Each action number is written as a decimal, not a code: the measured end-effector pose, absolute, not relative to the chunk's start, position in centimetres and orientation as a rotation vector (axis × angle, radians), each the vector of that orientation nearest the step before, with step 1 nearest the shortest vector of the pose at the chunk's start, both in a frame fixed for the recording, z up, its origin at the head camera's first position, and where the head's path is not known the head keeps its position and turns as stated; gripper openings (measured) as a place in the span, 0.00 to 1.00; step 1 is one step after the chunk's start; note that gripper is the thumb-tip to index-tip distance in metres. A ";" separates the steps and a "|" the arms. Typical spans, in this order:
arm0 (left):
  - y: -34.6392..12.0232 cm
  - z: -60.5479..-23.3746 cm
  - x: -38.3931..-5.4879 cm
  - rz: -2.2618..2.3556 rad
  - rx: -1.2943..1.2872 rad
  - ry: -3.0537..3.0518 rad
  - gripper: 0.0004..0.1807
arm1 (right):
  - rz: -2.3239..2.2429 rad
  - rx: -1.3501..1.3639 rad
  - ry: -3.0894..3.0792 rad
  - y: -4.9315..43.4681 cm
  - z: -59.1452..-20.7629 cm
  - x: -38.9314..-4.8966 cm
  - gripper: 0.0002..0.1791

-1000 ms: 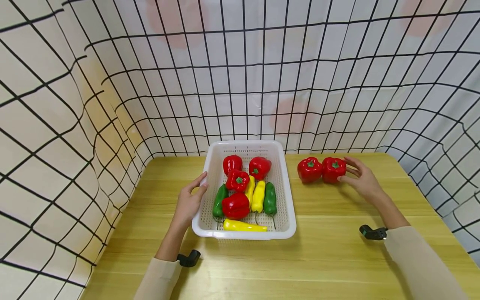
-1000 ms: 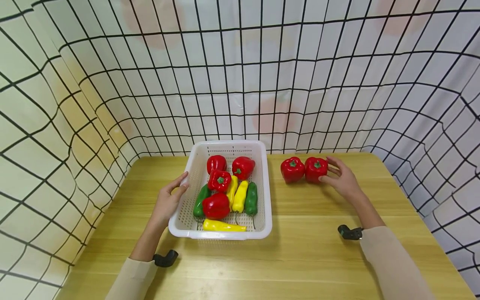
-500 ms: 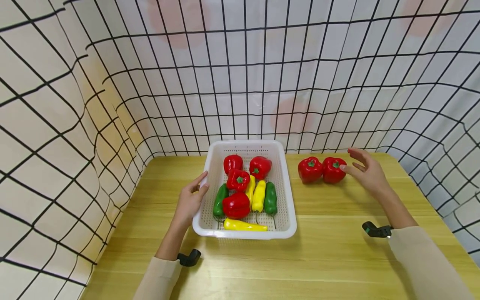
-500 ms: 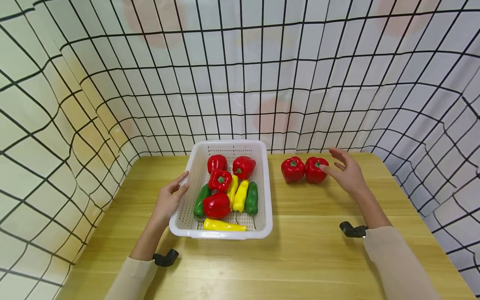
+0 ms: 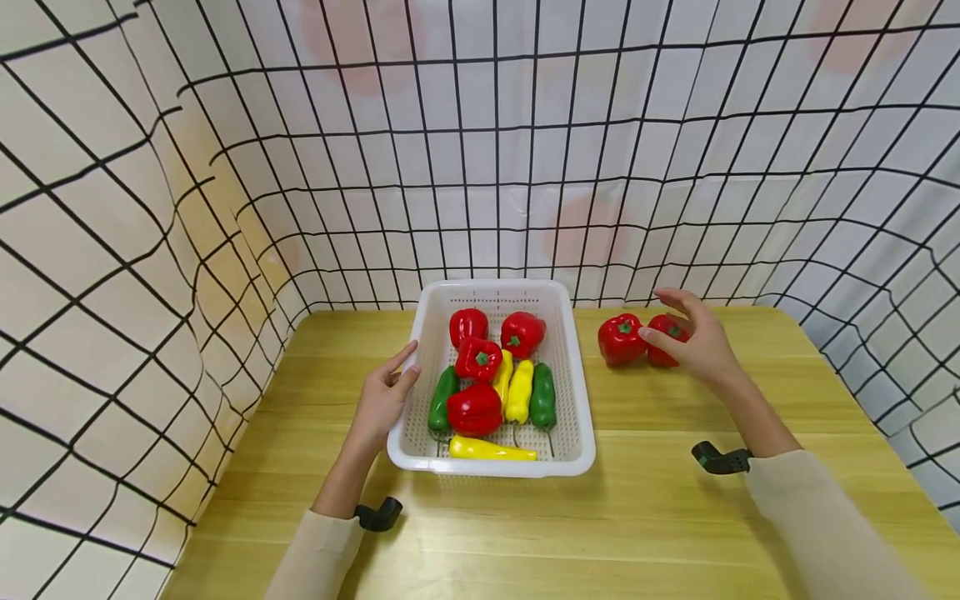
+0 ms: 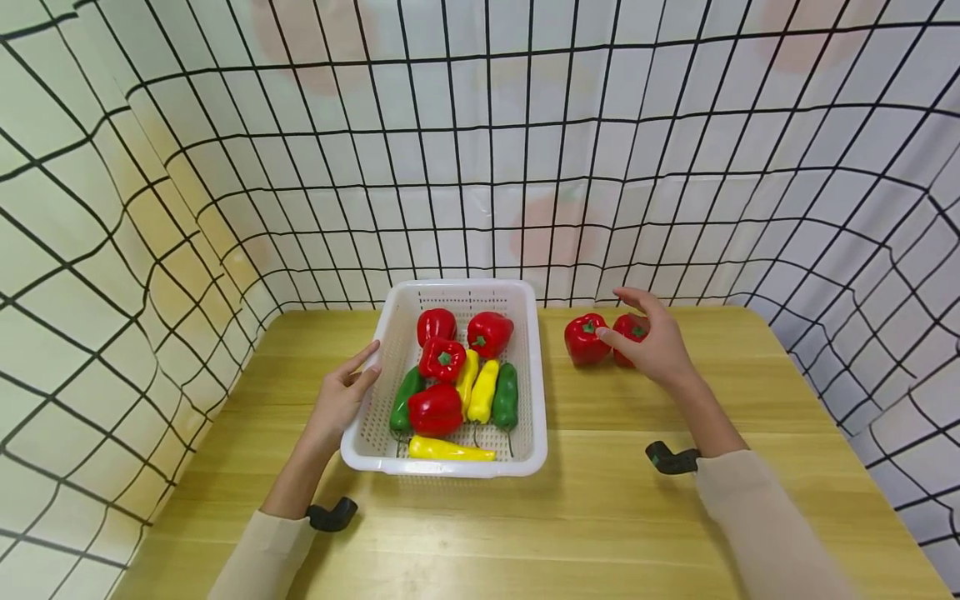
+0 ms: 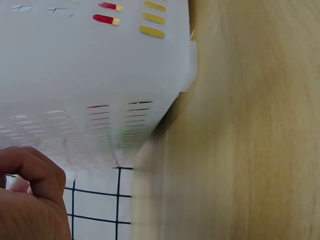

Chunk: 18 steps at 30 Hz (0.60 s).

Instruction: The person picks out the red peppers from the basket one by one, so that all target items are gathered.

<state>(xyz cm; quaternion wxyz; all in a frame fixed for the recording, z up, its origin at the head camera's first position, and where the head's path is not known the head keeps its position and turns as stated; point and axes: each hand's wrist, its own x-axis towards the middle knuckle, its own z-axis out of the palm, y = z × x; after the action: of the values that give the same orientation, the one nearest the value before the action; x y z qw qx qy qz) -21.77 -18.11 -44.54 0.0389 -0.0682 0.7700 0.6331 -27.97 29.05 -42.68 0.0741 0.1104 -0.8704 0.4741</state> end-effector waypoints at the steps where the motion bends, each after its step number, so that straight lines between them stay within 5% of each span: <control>1: -18.0 -44.1 -21.6 1.948 -0.204 2.354 0.28 | 1.435 0.344 -2.610 28.5 -42.6 -27.9 0.41; 18: -18.7 -46.7 -22.6 2.028 -0.170 2.306 0.26 | 1.544 0.659 -2.615 19.4 -42.6 -27.2 0.39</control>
<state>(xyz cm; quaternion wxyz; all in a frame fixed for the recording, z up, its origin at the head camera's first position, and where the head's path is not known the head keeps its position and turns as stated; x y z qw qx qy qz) -22.63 -18.69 -46.70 0.0332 -0.0554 0.7493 0.6591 -27.22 19.42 -42.62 0.0169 0.2120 -0.8414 0.4969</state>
